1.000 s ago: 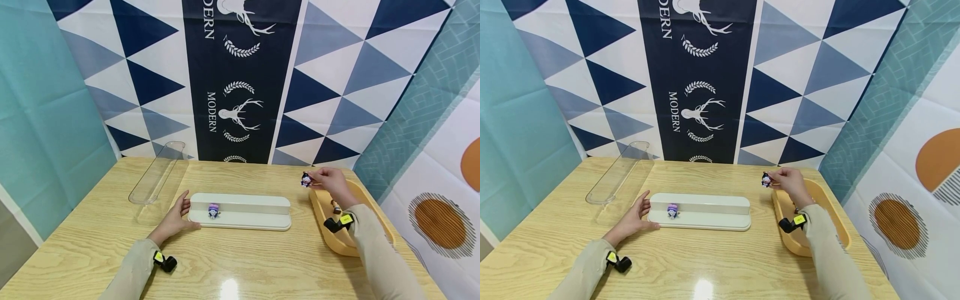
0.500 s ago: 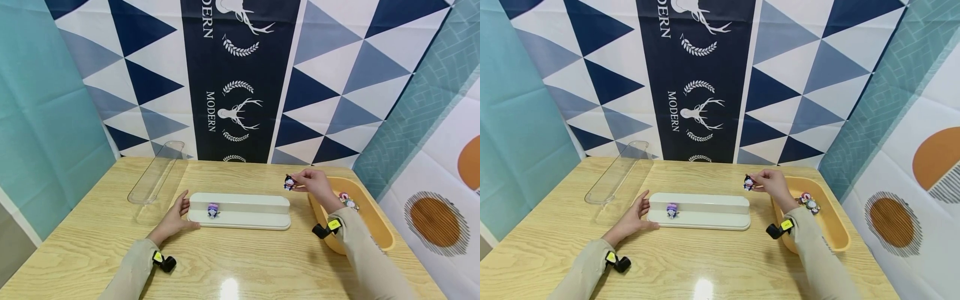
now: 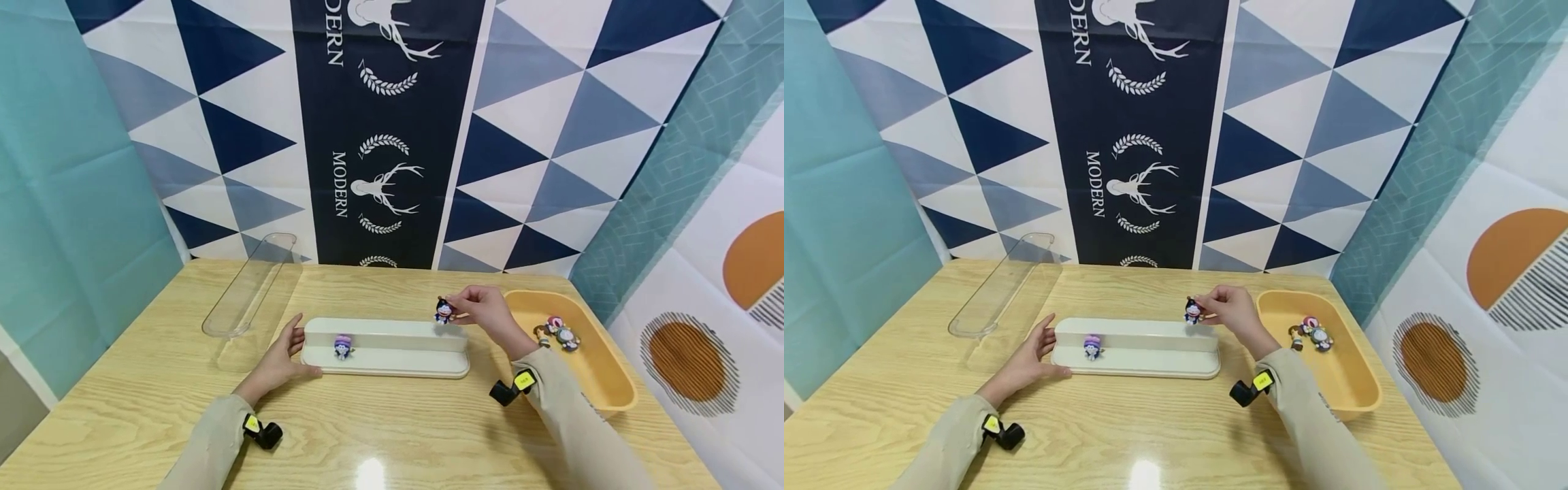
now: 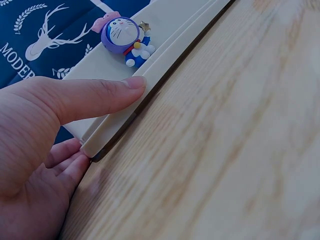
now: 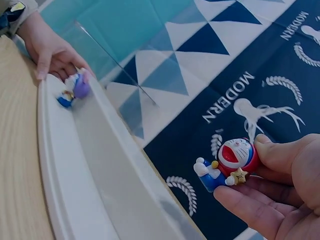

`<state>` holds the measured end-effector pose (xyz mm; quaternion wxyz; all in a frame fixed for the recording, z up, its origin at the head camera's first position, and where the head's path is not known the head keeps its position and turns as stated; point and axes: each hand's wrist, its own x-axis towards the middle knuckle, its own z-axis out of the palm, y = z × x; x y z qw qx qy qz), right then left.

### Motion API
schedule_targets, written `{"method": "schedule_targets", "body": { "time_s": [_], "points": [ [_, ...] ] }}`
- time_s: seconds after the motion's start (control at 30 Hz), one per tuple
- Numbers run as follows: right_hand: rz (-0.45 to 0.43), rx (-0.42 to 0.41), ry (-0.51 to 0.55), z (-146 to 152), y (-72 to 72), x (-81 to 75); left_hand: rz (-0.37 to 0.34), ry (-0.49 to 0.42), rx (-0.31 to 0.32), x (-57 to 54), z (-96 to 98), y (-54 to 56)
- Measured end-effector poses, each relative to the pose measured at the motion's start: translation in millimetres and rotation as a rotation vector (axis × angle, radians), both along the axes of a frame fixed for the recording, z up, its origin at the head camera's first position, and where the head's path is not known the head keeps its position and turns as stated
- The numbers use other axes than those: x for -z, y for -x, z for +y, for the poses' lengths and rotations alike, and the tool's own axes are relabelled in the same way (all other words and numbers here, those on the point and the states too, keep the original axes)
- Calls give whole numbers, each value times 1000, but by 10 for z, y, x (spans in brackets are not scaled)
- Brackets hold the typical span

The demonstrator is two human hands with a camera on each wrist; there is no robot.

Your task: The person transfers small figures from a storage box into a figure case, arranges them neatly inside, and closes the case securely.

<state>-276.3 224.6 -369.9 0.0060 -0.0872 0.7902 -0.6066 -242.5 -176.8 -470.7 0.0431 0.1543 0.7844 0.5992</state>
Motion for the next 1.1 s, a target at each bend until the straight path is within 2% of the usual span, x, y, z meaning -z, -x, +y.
{"method": "schedule_targets", "body": {
  "time_s": [0.3,0.63,1.1],
  "points": [
    [-20,-41,-3,-235,-88,13,12,5,-3,-27,6,24],
    [-55,-82,41,-418,-151,134,-4,18,-10,-29,17,-1],
    [-25,-106,87,-646,-200,273,-1,2,-3,-31,29,-23]
  ]
}}
